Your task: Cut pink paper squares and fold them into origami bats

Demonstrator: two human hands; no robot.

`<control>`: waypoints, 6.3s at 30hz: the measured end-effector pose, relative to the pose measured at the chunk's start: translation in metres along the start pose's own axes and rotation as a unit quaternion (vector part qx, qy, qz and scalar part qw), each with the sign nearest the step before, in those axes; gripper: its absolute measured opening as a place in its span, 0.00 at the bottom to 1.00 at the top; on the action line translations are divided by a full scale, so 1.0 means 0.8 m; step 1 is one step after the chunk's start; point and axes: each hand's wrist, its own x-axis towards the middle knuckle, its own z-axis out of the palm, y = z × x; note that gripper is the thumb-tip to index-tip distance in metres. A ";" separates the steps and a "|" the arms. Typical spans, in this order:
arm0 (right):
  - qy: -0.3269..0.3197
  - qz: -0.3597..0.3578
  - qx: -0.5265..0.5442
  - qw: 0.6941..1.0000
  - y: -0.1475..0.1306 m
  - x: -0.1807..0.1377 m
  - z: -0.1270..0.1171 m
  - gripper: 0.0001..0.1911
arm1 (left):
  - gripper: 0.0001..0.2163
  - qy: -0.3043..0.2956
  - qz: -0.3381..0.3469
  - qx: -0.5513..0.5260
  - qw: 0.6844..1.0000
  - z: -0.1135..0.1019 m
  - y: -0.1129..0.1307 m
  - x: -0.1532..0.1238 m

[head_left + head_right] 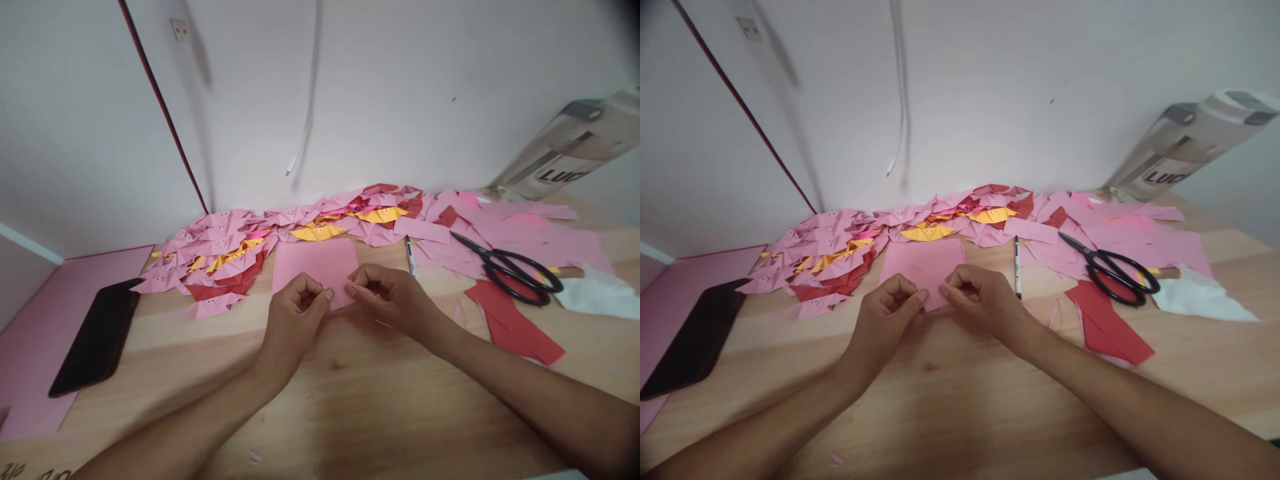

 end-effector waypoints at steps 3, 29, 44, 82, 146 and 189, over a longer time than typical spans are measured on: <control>-0.002 -0.006 -0.003 1.000 -0.002 -0.002 0.000 0.12 | 0.09 0.008 -0.023 -0.029 0.999 0.002 0.001 -0.003; 0.001 -0.018 -0.018 1.000 -0.009 -0.002 0.001 0.13 | 0.10 0.006 -0.083 -0.134 0.988 -0.007 0.007 0.002; 0.000 -0.007 -0.020 1.000 -0.003 -0.002 0.003 0.09 | 0.07 0.014 -0.059 -0.098 0.993 -0.009 0.011 0.001; 0.019 -0.026 -0.100 0.994 -0.008 -0.006 -0.001 0.11 | 0.11 -0.141 -0.129 -0.071 0.979 0.005 0.003 -0.003; -0.038 0.028 0.063 0.997 0.002 -0.002 0.001 0.19 | 0.10 -0.156 -0.036 0.050 0.986 0.003 0.004 -0.009; -0.073 -0.006 -0.084 0.994 -0.001 -0.008 0.008 0.20 | 0.11 -0.078 0.031 0.138 0.987 -0.003 0.002 -0.007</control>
